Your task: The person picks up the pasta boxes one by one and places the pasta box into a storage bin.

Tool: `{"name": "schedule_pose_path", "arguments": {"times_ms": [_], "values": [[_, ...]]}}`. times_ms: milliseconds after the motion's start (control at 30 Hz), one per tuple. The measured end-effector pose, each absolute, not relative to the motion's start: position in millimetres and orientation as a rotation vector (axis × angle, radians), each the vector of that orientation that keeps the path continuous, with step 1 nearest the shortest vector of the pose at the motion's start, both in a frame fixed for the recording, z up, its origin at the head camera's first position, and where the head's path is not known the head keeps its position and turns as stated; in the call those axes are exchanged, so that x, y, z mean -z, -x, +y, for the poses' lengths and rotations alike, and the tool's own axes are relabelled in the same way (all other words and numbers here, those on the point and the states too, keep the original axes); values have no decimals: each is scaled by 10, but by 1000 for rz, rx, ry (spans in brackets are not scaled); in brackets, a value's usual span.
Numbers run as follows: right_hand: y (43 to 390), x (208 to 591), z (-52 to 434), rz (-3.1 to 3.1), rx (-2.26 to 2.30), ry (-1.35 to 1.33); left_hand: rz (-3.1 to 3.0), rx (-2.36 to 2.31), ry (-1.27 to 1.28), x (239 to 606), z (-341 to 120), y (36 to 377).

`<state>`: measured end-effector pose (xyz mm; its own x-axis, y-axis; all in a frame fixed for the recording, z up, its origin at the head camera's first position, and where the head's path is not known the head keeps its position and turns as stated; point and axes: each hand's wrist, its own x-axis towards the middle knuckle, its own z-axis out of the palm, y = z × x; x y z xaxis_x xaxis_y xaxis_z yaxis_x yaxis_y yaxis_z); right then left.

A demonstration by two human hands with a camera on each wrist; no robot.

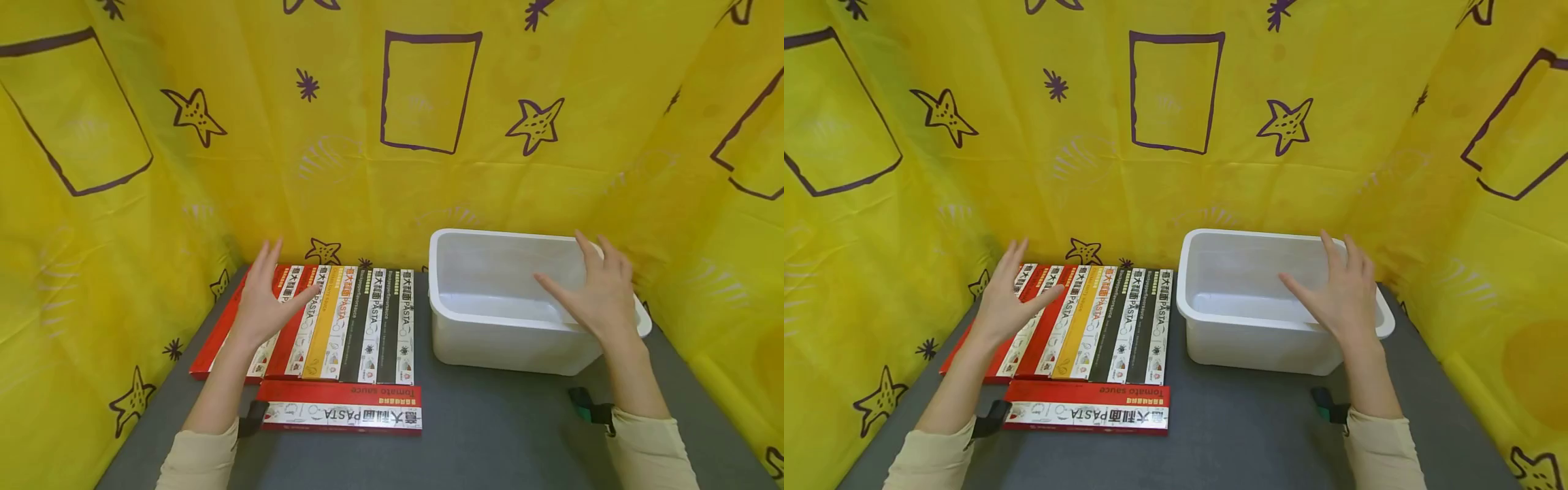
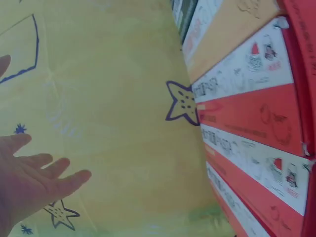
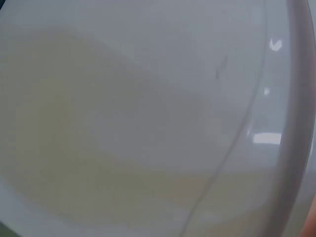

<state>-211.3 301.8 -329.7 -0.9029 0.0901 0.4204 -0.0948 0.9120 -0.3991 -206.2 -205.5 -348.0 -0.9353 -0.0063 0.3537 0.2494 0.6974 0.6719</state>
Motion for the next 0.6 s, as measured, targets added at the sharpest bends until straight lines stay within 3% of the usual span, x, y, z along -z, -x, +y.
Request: {"name": "schedule_pose_path", "arguments": {"times_ms": [600], "values": [[2064, 3380, 3426, -2706, -578, 32, -2648, 1425, 152, 3877, -2435, 1754]]}}
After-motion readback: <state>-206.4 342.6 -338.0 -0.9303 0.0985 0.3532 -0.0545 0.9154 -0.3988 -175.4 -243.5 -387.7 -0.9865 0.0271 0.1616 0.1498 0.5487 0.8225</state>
